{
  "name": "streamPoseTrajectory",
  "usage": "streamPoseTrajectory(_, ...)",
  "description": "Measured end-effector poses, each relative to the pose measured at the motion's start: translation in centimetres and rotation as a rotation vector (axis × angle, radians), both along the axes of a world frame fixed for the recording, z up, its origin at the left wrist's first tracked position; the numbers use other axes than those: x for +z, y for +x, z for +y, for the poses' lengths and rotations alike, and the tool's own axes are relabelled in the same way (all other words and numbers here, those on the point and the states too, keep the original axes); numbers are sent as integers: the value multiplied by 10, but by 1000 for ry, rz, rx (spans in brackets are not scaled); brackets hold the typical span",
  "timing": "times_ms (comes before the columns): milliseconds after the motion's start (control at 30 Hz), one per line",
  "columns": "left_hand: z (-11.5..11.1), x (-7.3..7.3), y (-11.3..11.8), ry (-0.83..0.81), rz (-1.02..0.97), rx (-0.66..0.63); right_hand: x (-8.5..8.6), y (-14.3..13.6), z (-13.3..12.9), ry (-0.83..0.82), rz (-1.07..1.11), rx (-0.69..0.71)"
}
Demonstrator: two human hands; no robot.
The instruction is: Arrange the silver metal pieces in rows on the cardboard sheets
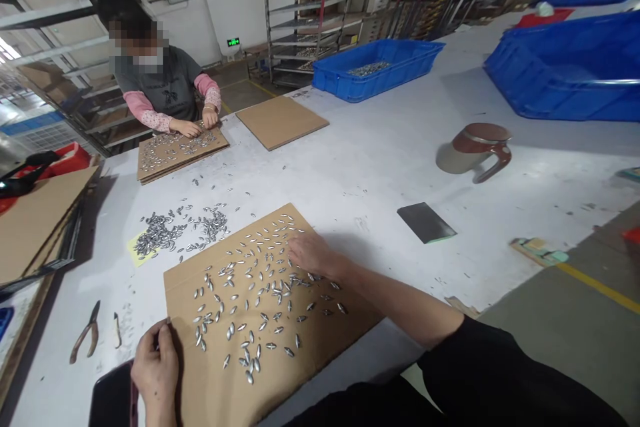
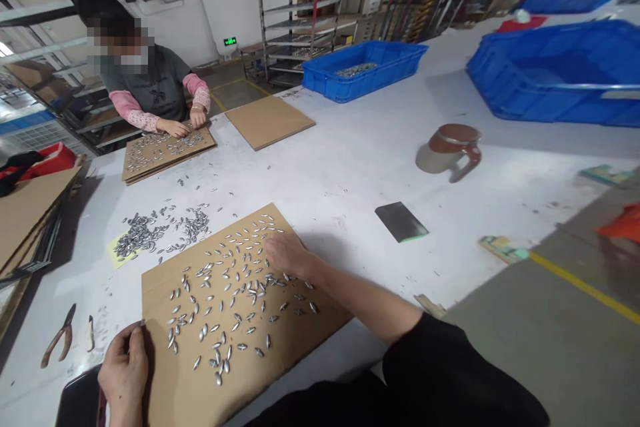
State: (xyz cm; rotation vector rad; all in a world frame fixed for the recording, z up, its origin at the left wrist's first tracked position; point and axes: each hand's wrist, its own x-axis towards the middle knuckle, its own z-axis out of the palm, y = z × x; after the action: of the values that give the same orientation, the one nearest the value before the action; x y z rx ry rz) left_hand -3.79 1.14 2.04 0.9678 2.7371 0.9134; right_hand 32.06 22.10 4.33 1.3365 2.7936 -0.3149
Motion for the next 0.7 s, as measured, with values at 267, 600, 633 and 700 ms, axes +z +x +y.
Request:
streamPoseTrajectory(267, 0, 0, -1, -7, -17, 15, -4, 6, -9, 49, 23, 60)
streamPoseTrajectory(600, 2, 3, 2, 19, -41, 26, 6, -2, -10, -87, 63, -145)
streamPoseTrajectory(633, 2, 4, 3, 15, -45, 32, 6, -2, -10, -103, 81, -170)
streamPoseTrajectory(700, 2, 5, 4, 1, -51, 41, 8, 1, -8, -111, 142, -222)
